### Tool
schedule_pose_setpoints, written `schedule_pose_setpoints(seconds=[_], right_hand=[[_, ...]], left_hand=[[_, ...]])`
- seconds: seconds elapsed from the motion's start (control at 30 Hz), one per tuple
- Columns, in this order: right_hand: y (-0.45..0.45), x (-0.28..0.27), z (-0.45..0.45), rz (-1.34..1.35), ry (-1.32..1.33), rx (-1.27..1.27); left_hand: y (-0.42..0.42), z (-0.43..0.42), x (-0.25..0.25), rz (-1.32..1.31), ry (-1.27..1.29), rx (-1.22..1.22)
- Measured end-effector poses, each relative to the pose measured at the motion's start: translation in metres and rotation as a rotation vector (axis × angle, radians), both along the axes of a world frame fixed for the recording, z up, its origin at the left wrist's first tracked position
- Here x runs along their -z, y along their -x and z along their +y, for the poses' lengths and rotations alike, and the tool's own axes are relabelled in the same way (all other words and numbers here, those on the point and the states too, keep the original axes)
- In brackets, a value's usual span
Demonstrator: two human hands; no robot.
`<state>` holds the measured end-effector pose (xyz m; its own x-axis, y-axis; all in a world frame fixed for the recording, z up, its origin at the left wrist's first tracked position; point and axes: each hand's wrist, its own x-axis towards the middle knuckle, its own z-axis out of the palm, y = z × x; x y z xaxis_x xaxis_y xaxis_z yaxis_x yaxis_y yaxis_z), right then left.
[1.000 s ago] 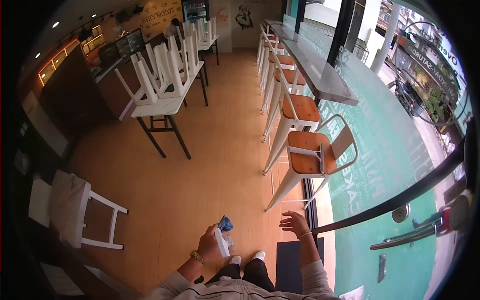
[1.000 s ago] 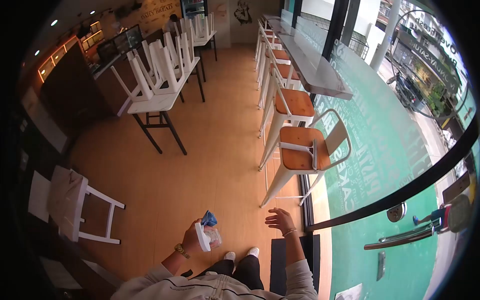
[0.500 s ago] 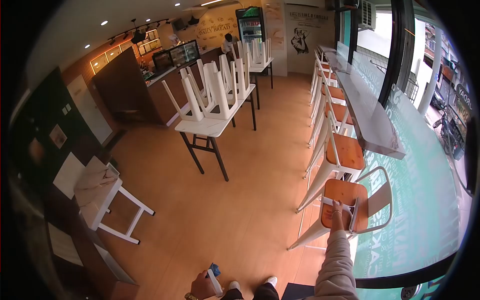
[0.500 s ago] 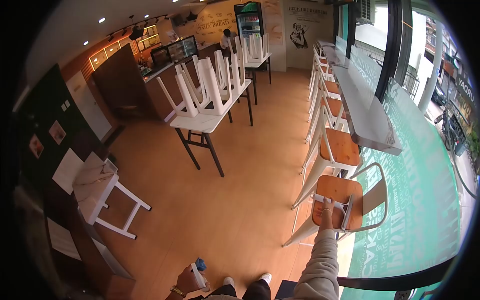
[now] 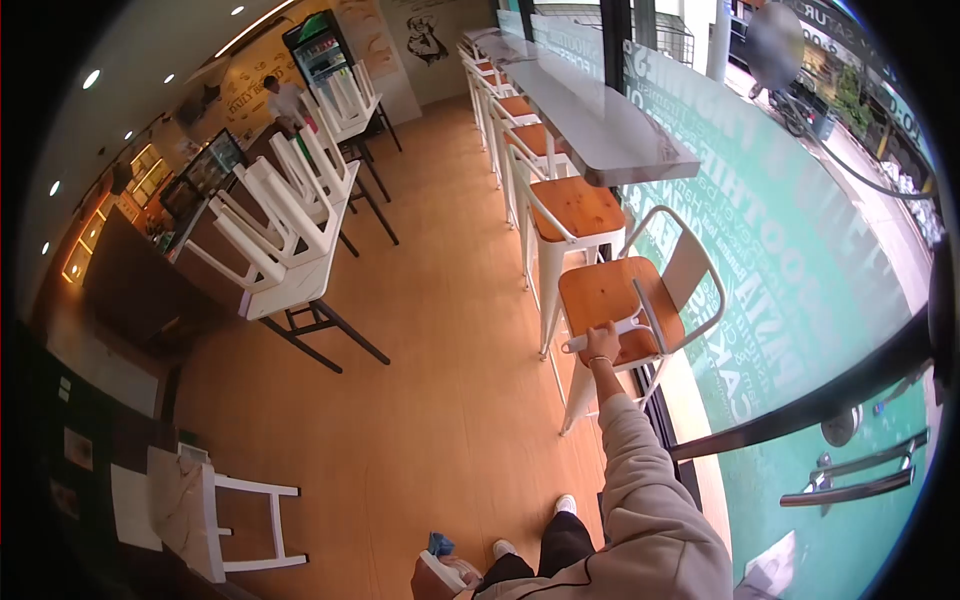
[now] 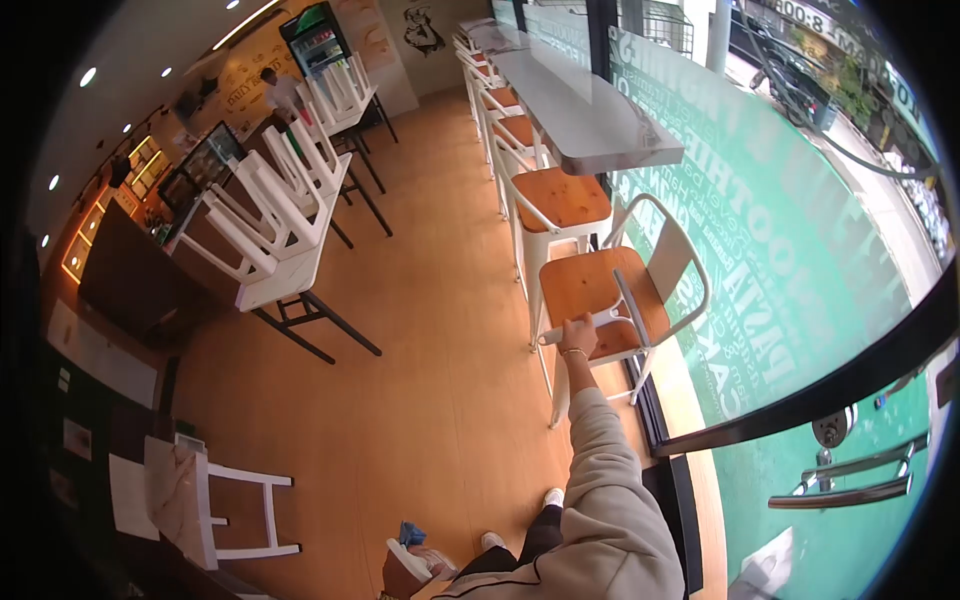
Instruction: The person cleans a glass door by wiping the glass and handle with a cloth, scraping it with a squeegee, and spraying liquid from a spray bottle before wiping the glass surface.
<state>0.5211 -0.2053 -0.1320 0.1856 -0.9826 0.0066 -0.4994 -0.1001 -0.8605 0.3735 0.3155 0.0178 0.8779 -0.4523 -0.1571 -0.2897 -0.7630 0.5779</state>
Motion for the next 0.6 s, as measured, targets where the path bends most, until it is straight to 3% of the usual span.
schedule_pose_setpoints(seconds=[0.07,0.13,0.2,0.23,0.27,0.33,0.37,0.43,0.5,0.53,0.57,0.6], right_hand=[[0.028,0.009,0.020,-0.224,0.134,0.052],[0.083,0.000,0.055,-0.686,-0.082,0.063],[0.164,-0.061,0.109,-0.847,-0.333,0.062],[0.203,-0.080,0.134,-0.933,-0.280,0.067],[0.235,-0.067,0.148,-0.914,0.020,0.080],[0.308,-0.072,0.163,-0.719,0.371,0.216],[0.343,-0.100,0.173,-0.733,0.379,0.211],[0.403,-0.137,0.167,-0.728,0.435,0.436],[0.458,-0.177,0.152,-0.772,0.664,0.561],[0.485,-0.186,0.135,-0.834,0.691,0.587],[0.489,-0.227,0.142,-0.844,0.763,0.542],[0.514,-0.225,0.114,-0.757,0.828,0.570]], left_hand=[[-0.005,0.011,0.018,-0.031,0.009,0.108],[-0.006,0.028,0.036,-0.078,0.022,0.209],[-0.016,0.043,0.053,-0.124,0.035,0.319],[-0.021,0.050,0.064,-0.157,0.035,0.373],[-0.027,0.058,0.074,-0.190,0.036,0.427],[-0.037,0.069,0.086,-0.205,0.038,0.489],[-0.039,0.075,0.093,-0.232,0.063,0.549],[-0.047,0.087,0.106,-0.302,0.109,0.663],[-0.053,0.101,0.119,-0.193,0.084,0.669],[-0.049,0.103,0.119,-0.173,0.072,0.665],[-0.046,0.105,0.118,-0.153,0.060,0.660],[-0.041,0.107,0.107,-0.167,0.047,0.653]])
